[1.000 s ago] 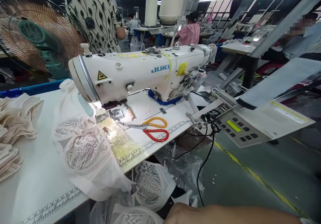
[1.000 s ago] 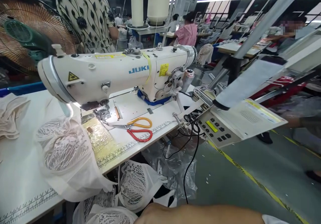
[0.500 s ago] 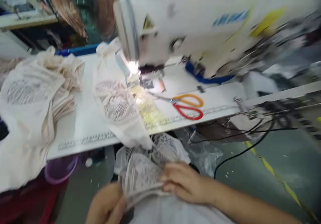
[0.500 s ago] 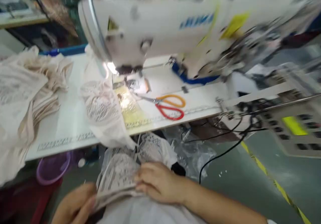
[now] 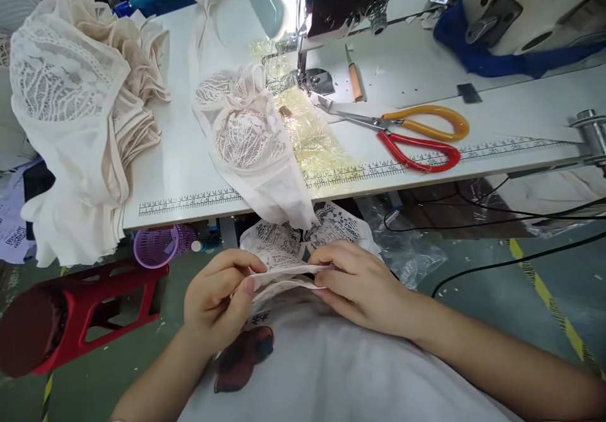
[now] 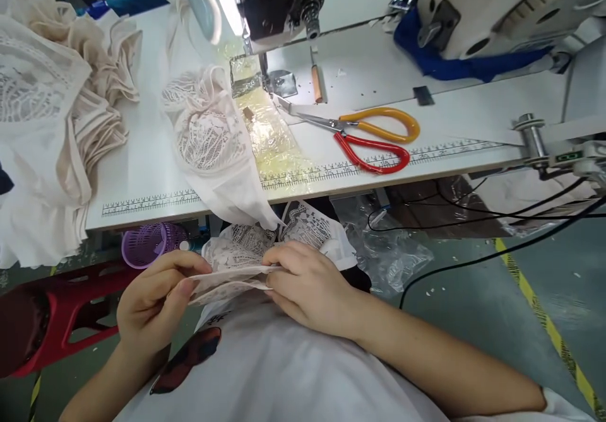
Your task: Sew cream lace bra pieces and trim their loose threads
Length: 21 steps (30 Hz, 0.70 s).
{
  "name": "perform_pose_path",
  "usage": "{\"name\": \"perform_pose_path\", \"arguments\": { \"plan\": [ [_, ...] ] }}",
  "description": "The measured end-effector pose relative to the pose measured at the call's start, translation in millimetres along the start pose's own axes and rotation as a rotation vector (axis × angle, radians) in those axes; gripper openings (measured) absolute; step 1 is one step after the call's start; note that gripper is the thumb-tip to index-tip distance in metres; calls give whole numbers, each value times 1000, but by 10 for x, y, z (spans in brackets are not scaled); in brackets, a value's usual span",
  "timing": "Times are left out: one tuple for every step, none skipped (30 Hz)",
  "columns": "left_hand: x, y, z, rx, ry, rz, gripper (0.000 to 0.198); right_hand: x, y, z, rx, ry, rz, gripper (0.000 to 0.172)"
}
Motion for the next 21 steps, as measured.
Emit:
{"name": "perform_pose_path", "arguments": {
  "plan": [
    [14,-14,3,-3,-8,18,28,5,-7,-8,-39,-2,-55,7],
    [29,-30,6,-8,-15,35,28,8,-14,-10,-69,2,-113,6],
    [45,-44,10,-12,-23,48,29,10,-20,-8,-89,12,-165,5],
    [62,-57,13,-16,-30,56,29,12,-27,-3,-105,28,-205,5],
    [81,-66,16,-14,-41,58,29,15,-33,4,-115,43,-236,6],
    [101,-74,17,-13,-53,53,29,19,-41,10,-120,55,-259,6],
    [122,-81,17,-14,-64,40,29,24,-49,15,-125,61,-276,7],
    [142,-87,14,-17,-68,23,28,29,-58,16,-130,65,-289,8],
    [160,-93,10,-16,-64,2,27,33,-67,15,-135,68,-298,9],
    [173,-99,3,-10,-49,-22,27,35,-75,11,-141,69,-303,9],
    [180,-107,-7,-9,-25,-56,25,35,-81,6,-148,70,-305,10],
    [175,-119,-18,-23,12,-108,22,34,-85,1,-154,68,-299,10],
    [156,-131,-31,-55,63,-180,17,31,-87,-4,-159,64,-288,11],
    [121,-140,-46,-90,123,-267,12,29,-86,-7,-162,60,-272,11],
    [70,-137,-62,-112,193,-357,11,27,-83,-8,-164,54,-254,11],
    [7,-118,-80,-104,270,-437,15,26,-79,-7,-165,48,-236,11],
    [-58,-81,-100,-61,341,-496,19,27,-73,-5,-163,42,-221,11],
    [-118,-27,-122,16,397,-530,21,30,-68,-3,-158,38,-211,11],
    [-166,36,-145,101,432,-544,20,35,-63,-1,-153,36,-205,10],
    [-199,102,-168,175,452,-548,19,42,-60,1,-148,34,-200,10],
    [-216,164,-191,227,457,-549,17,51,-58,2,-146,34,-195,9]
  ]
}}
Point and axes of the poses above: each hand's wrist, its own z-axis away from the middle knuckle, its own y-axis out of the palm, x = y × z, the point moved 2 cm from there along -z, towards the middle knuckle, and after that the axes turned 3 degrees about -z, right-handed, at the moved point
